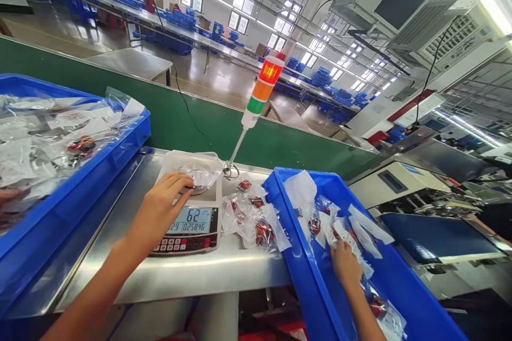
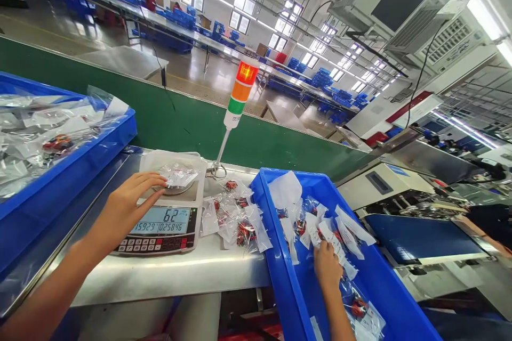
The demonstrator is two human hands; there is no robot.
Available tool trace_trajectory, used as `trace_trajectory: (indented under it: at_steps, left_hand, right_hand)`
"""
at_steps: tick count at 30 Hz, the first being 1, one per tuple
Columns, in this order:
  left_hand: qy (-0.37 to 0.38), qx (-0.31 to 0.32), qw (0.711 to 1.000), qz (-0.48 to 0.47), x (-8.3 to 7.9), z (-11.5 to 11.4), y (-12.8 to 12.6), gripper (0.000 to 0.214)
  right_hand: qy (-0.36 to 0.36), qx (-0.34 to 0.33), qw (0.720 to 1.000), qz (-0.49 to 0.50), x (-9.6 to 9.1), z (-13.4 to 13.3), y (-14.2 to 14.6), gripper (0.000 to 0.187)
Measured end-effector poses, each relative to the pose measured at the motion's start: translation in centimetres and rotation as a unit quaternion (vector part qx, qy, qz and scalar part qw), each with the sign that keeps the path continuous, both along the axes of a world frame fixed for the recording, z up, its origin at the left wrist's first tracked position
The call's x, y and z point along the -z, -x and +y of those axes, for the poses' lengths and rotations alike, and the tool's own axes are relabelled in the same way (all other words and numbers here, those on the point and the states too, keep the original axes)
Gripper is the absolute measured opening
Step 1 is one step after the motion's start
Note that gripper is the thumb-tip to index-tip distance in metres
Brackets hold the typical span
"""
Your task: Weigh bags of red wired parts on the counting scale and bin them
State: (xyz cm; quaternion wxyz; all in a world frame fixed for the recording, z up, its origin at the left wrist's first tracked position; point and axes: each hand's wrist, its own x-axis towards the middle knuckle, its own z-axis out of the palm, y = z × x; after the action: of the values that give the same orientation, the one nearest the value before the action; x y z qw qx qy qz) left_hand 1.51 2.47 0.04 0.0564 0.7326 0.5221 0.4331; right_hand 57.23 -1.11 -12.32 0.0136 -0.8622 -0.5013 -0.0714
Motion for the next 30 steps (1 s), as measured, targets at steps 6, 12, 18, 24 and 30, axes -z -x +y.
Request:
trace_trajectory:
  at_steps: [6,12,18,24,30]
  left_hand:
    - [-0.016,0.008,1.000,0.008,-0.2,0.6,-0.3,0.026]
    - [0.009,0.021,1.000,0.019,0.1,1.2,-0.1,0.023]
    - [0.064,0.049,0.994,-0.080,0.8,4.1,-2.0,0.021]
    - [0.040,-0.096,0.967,-0.233,-0.4,6.0,-0.4,0.027]
    - [-0.057,-0.155,0.854,-0.493,-3.6,3.1,4.2,0.037]
  right_hand:
    - [-0.016,-0.020,0.999,-0.033,-2.2,-0.5,-0.2,0.047]
    - [-0.147,0.026,0.987,-0.062,-9.0,-2.9,0.2,0.061]
    - [-0.265,-0.090,0.957,0.079,-17.0,-2.0,9.2,0.064]
    - [-0.295,-0.283,0.815,0.410,-18.8,5.3,23.3,0.043]
    - [-0.178,-0.458,0.743,0.456,-16.0,10.6,33.7,0.026]
